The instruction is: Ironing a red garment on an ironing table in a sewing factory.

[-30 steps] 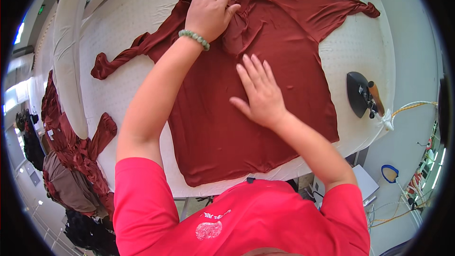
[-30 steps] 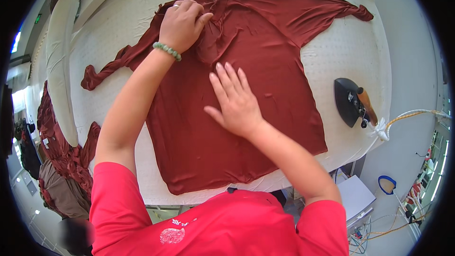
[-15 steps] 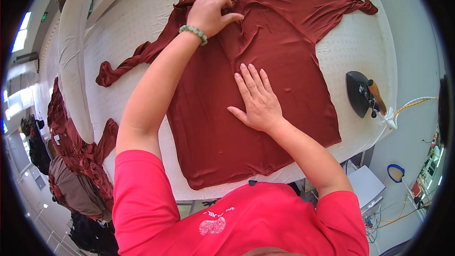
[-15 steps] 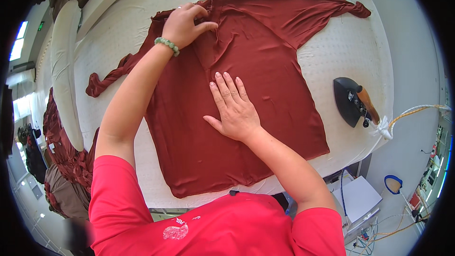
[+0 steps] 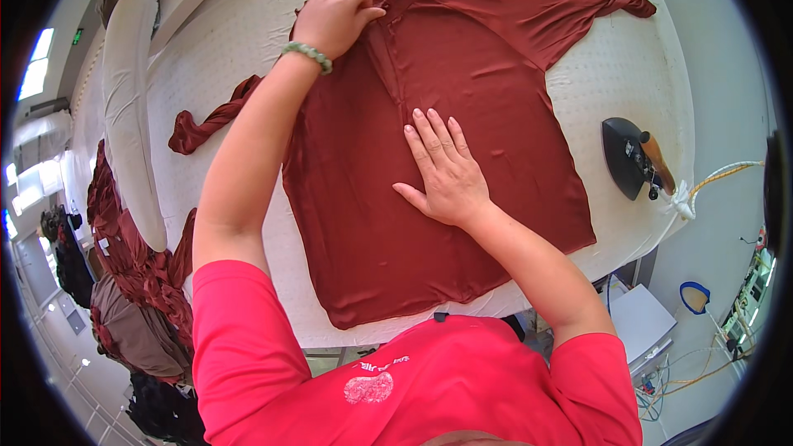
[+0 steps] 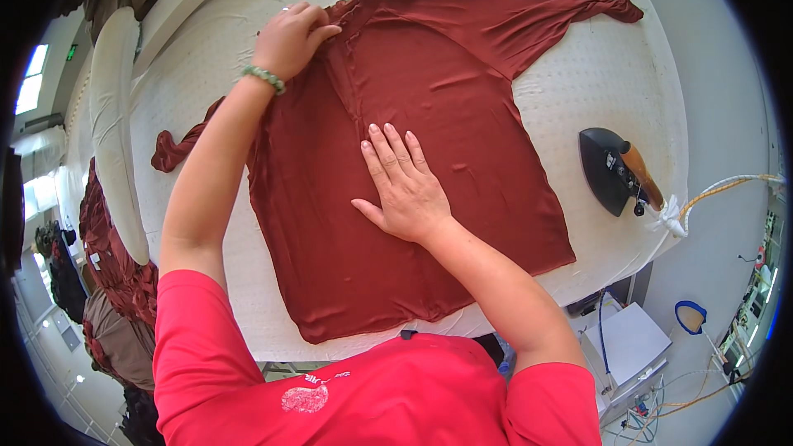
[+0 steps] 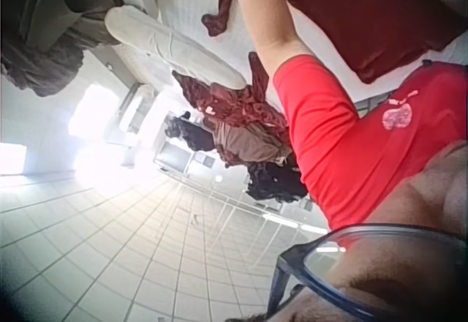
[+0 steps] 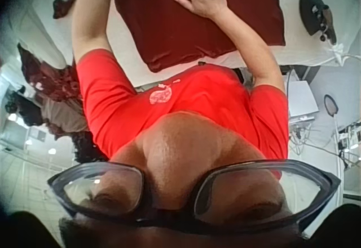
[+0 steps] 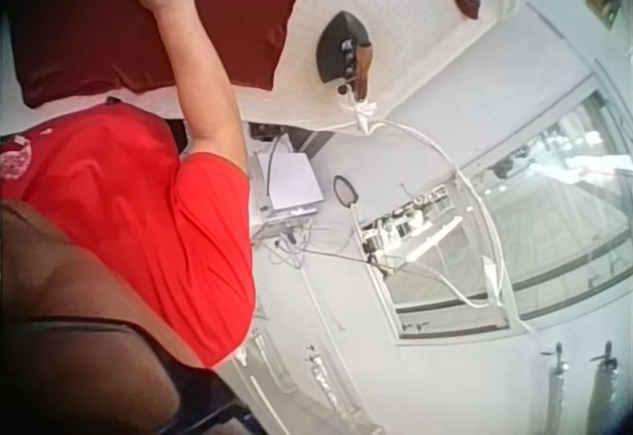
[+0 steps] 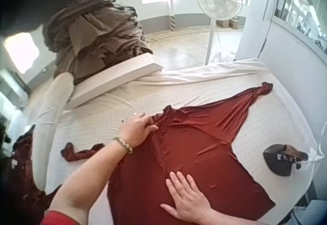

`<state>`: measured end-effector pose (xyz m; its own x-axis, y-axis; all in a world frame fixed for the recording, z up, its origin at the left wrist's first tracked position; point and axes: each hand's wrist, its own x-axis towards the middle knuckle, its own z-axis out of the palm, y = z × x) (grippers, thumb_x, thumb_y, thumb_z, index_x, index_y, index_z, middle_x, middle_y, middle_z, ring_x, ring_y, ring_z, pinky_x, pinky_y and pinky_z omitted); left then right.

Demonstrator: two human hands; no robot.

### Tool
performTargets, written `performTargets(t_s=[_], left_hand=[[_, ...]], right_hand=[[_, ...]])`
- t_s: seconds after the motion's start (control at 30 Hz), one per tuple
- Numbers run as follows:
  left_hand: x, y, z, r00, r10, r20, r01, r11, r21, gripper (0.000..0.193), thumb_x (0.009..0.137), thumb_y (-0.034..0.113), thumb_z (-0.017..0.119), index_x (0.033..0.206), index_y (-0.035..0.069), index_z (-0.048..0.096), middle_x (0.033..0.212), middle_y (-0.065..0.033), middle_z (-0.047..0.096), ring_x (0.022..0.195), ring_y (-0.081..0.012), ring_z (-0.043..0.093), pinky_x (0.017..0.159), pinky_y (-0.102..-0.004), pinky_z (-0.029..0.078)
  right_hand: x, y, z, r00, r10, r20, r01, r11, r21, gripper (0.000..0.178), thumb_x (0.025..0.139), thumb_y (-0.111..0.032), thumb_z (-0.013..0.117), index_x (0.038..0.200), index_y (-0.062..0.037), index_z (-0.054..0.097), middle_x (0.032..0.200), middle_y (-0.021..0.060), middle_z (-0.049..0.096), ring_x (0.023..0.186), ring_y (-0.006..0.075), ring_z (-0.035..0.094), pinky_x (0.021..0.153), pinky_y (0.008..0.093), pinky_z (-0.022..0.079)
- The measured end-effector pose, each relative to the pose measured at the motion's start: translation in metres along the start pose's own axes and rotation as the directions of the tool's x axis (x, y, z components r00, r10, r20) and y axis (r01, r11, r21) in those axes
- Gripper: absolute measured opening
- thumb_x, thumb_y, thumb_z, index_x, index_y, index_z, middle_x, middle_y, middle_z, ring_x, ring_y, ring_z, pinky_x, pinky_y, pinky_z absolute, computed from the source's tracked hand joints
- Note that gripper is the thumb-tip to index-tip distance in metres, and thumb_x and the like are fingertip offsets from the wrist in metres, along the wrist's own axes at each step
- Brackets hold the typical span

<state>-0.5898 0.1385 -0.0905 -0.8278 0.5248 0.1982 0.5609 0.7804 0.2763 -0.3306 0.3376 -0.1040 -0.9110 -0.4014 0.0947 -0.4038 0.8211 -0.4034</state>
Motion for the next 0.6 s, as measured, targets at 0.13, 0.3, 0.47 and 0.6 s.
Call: performTargets(t_s=[0.13,0.3,0.47,0.6], left_hand=[[-0.009,-0.017,-0.015,0.987,0.014,0.157,-0.007,0.999,-0.042,0.025,0.088,0.033,0.079,0.098,0.012,0.070,0.106,-0.0088,0.068,0.105,-0.0350,0.064,0.091,-0.0435,0.052],[-0.010,-0.021,-0.014,0.978,-0.025,0.208,0.045,0.995,-0.091,0.020,0.086,0.023,0.081,0.099,0.012,0.071,0.115,-0.0064,0.066,0.114,-0.0342,0.061,0.096,-0.0437,0.050],[-0.034,0.015,0.000,0.948,0.268,-0.172,-0.243,0.958,0.154,0.020,0.084,0.015,0.076,0.104,0.014,0.073,0.116,-0.0053,0.069,0.110,-0.0300,0.065,0.098,-0.0429,0.050],[-0.052,0.017,0.017,0.922,0.368,-0.124,-0.372,0.928,-0.011,0.030,0.087,0.009,0.067,0.116,0.013,0.073,0.127,-0.0039,0.068,0.119,-0.0262,0.064,0.103,-0.0412,0.050]], right_hand=[[0.001,-0.002,-0.001,1.000,-0.013,-0.012,0.013,1.000,0.009,0.092,0.090,-0.052,0.073,0.156,0.0012,0.040,0.167,0.0202,0.031,0.157,0.0350,0.026,0.129,0.0513,0.018],[0.001,-0.001,0.000,0.999,-0.026,-0.031,0.025,1.000,-0.005,0.091,0.089,-0.051,0.073,0.155,0.0013,0.041,0.166,0.0204,0.032,0.157,0.0350,0.027,0.129,0.0514,0.019],[-0.001,-0.003,0.000,1.000,-0.002,-0.019,0.002,1.000,0.011,0.091,0.088,-0.052,0.074,0.154,0.0013,0.042,0.166,0.0205,0.032,0.156,0.0365,0.028,0.128,0.0535,0.019],[0.007,-0.026,-0.012,0.999,-0.053,0.010,0.052,0.998,0.021,0.092,0.085,-0.052,0.076,0.153,0.0010,0.044,0.165,0.0214,0.034,0.156,0.0377,0.028,0.128,0.0548,0.019]])
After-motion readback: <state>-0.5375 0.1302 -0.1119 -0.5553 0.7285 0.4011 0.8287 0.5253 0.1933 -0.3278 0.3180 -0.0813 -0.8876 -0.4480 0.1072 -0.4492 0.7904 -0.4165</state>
